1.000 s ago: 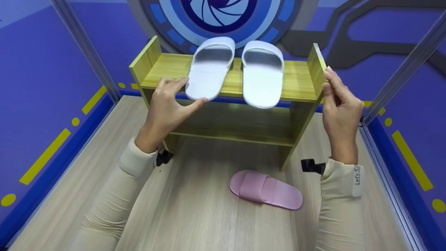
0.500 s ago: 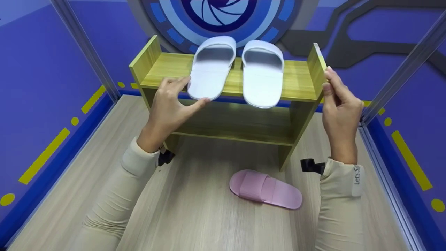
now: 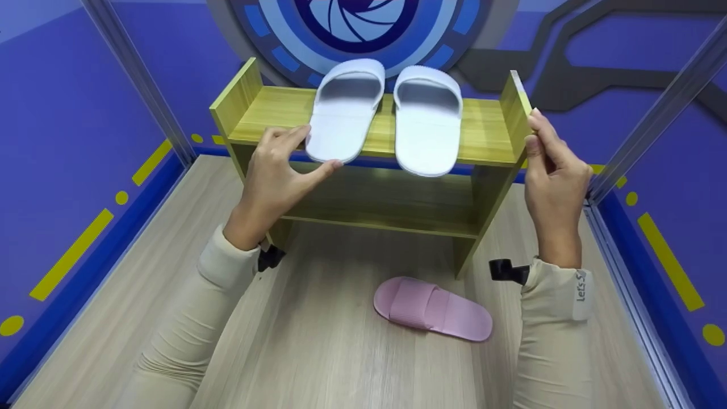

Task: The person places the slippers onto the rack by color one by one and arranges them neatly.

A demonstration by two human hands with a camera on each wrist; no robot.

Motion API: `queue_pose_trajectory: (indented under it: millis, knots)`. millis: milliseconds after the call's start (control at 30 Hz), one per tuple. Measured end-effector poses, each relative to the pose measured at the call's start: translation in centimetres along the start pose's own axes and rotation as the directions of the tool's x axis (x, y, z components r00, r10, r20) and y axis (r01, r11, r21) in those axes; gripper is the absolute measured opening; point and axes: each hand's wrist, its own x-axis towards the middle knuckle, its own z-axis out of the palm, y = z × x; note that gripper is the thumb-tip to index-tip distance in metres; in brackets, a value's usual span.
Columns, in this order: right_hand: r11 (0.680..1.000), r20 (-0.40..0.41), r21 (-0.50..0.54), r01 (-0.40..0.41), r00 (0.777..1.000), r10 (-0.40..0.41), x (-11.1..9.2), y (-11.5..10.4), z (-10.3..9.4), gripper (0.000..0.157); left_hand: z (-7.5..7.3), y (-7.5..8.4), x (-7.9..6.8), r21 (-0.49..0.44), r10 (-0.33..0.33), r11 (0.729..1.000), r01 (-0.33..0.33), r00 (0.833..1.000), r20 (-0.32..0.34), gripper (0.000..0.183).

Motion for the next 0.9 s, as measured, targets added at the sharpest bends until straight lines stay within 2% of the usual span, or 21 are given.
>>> queue_pose_trajectory:
  millis: [167,300,600,767,900]
  knots:
    - [1.000,0.001,-0.018,-0.002,1.000,0.002,0.0,-0.1,0.0,0.027,0.0,-0.1,-0.2,-0.008,0.006,1.000,-0.006,1.000,-0.008,0.073]
    - [1.000,-0.002,0.019,-0.008,1.000,0.008,0.0,-0.3,0.0,0.026,0.1,-0.4,-0.4,-0.009,0.024,1.000,-0.025,0.999,-0.030,0.071]
    - [1.000,-0.007,0.016,-0.012,1.000,0.012,-0.6,-2.1,0.4,0.026,-0.2,-1.1,-1.2,-0.060,0.084,0.994,-0.089,0.994,-0.076,0.065]
    - [1.000,-0.004,0.008,-0.010,1.000,0.010,-0.3,-1.1,0.2,0.026,-0.2,-1.8,-1.8,-0.123,0.121,0.983,-0.133,0.988,-0.099,0.061]
    - [1.000,0.003,-0.005,-0.009,1.000,0.009,-0.2,-0.4,0.0,0.027,-0.3,-2.7,-2.3,-0.200,0.153,0.965,-0.170,0.983,-0.098,0.059]
